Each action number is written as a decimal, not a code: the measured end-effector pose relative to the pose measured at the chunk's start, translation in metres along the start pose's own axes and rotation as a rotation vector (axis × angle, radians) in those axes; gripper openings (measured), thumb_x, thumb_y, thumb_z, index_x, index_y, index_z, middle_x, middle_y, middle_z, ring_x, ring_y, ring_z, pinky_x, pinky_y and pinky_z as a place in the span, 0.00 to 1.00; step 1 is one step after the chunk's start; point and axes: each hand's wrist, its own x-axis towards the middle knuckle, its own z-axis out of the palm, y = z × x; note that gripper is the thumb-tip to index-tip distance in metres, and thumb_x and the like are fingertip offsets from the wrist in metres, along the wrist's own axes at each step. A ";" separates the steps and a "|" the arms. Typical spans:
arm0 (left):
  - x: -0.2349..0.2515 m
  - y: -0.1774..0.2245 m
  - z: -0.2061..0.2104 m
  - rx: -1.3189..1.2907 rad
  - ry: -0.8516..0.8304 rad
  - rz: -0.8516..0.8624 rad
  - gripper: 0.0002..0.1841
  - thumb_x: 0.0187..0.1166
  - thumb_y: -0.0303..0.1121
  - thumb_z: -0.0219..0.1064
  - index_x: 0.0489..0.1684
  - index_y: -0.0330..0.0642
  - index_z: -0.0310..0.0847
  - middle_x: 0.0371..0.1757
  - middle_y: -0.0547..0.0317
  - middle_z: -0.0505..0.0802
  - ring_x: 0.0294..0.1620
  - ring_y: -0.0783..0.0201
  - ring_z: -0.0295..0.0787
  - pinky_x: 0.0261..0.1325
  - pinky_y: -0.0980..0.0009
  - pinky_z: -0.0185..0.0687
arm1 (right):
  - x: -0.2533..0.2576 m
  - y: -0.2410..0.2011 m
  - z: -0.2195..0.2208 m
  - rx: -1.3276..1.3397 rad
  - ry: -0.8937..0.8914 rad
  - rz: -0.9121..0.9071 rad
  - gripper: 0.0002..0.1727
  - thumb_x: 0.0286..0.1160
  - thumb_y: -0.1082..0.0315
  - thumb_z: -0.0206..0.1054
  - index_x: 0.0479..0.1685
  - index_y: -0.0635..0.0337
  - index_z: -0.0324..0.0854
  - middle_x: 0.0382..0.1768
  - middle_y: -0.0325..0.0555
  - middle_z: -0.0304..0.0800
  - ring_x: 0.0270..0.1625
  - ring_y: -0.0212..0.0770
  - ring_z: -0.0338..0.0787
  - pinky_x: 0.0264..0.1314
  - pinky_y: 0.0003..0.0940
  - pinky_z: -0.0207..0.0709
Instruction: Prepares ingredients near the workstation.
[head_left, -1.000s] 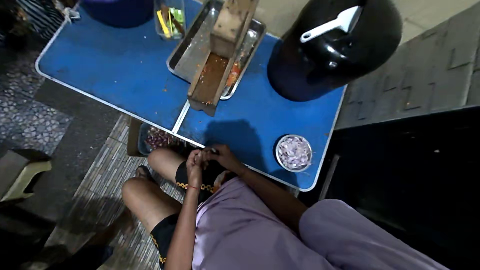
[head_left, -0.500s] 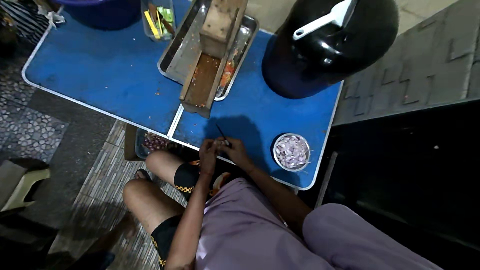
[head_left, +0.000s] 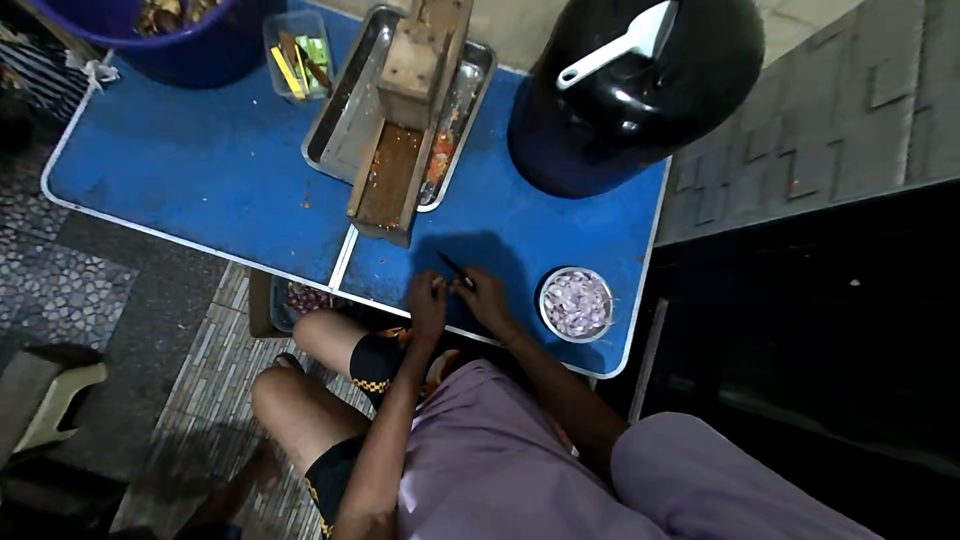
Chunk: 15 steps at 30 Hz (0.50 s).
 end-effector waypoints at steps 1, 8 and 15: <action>0.002 0.000 0.002 0.040 -0.020 0.011 0.13 0.85 0.27 0.63 0.60 0.28 0.83 0.60 0.33 0.87 0.62 0.41 0.86 0.68 0.47 0.80 | 0.001 0.002 -0.001 -0.066 -0.001 -0.002 0.16 0.80 0.63 0.72 0.58 0.67 0.87 0.53 0.61 0.89 0.51 0.59 0.91 0.55 0.58 0.85; 0.010 -0.008 0.008 0.096 -0.074 0.080 0.14 0.85 0.26 0.62 0.63 0.30 0.84 0.66 0.34 0.85 0.68 0.38 0.83 0.73 0.44 0.76 | 0.001 0.004 -0.009 -0.145 -0.016 0.034 0.18 0.80 0.63 0.73 0.62 0.62 0.88 0.61 0.62 0.85 0.53 0.59 0.91 0.54 0.57 0.86; 0.007 -0.017 0.005 0.115 -0.022 0.161 0.17 0.79 0.25 0.68 0.66 0.36 0.85 0.75 0.36 0.82 0.73 0.36 0.79 0.74 0.41 0.73 | 0.001 0.009 -0.019 -0.093 -0.003 0.040 0.26 0.79 0.61 0.73 0.70 0.68 0.81 0.64 0.67 0.83 0.62 0.61 0.87 0.66 0.56 0.82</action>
